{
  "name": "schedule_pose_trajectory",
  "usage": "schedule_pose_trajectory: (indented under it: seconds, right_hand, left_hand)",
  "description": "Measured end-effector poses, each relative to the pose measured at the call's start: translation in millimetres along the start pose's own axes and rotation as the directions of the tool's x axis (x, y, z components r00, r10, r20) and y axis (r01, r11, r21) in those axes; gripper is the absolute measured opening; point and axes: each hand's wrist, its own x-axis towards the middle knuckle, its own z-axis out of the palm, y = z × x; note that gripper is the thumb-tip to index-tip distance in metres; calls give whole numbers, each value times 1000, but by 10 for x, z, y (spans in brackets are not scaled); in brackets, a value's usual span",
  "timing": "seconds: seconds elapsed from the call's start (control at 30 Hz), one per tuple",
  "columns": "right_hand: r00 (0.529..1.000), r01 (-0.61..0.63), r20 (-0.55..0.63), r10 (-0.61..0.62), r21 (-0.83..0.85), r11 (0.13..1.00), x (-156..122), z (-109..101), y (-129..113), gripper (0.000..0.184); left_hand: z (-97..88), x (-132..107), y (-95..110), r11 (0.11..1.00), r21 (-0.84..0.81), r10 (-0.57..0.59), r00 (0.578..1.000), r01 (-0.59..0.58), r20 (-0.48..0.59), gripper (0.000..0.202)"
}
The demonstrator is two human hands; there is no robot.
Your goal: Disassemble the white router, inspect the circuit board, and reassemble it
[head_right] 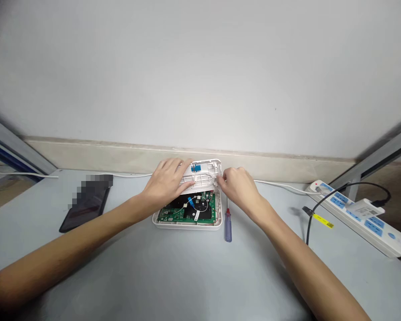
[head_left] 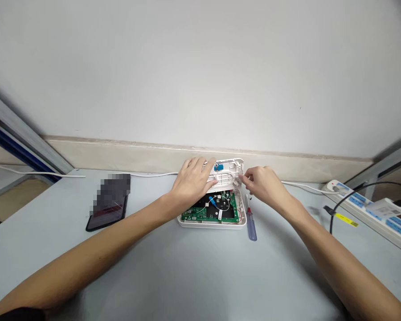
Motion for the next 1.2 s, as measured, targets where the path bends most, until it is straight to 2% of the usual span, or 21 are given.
schedule_pose_trajectory:
  seconds: [0.03,0.1,0.17,0.2,0.3,0.4,0.47,0.6,0.77,0.83,0.9,0.97,1.03,1.1,1.2]
  right_hand:
    - [1000,23,12,-23,-56,998,-31,-11,-38,34]
    - [986,158,71,-151,-92,983,-95,22,-131,28]
    - [944,306,148,-295,-56,950,-150,125,-231,21]
    - [932,338,164,-322,-77,938,-174,195,-280,21]
    - [916,383,196,-349,-178,906,-224,403,-400,21]
    - [934,351,161,-319,-247,903,-251,541,-477,28]
    - [942,331,147,-301,-274,903,-257,586,-502,26]
    - [937,341,173,-302,-282,897,-252,588,-506,20]
    - [908,409,219,-358,-273,871,-276,464,-477,17]
    - [905,406,235,-355,-228,885,-287,389,-453,14]
    - [915,364,225,-335,-104,926,-281,305,-415,12]
    - [933,287,195,-303,106,952,-253,221,-367,9]
    - [952,190,172,-255,320,928,-210,154,-318,7]
    - [974,127,112,-196,446,886,-166,124,-280,9]
    - [990,139,-48,-132,473,870,-130,162,-252,15]
  left_hand:
    - [13,-13,-16,1000,15,11,1000,-11,-22,47]
    - [34,-40,-57,998,42,48,997,-45,-53,42]
    - [57,-60,-96,995,61,78,994,-74,-70,41]
    - [70,-66,-110,994,67,88,993,-83,-76,42]
    - [108,-76,-130,992,74,104,990,-97,-94,43]
    - [134,-89,-123,990,84,128,984,-118,-126,42]
    - [142,-100,-115,987,96,142,979,-129,-148,42]
    - [146,-114,-109,986,104,144,976,-128,-164,41]
    - [150,-122,-92,990,74,134,978,-123,-158,42]
    - [155,-133,-75,990,70,136,977,-126,-167,43]
    - [163,-147,-57,989,75,141,973,-130,-181,44]
    - [173,-159,-46,988,88,145,971,-130,-191,45]
    - [183,-164,-44,986,101,149,970,-131,-194,46]
    - [191,-162,-48,986,105,148,969,-129,-196,46]
    - [196,-156,-54,987,98,146,968,-128,-203,47]
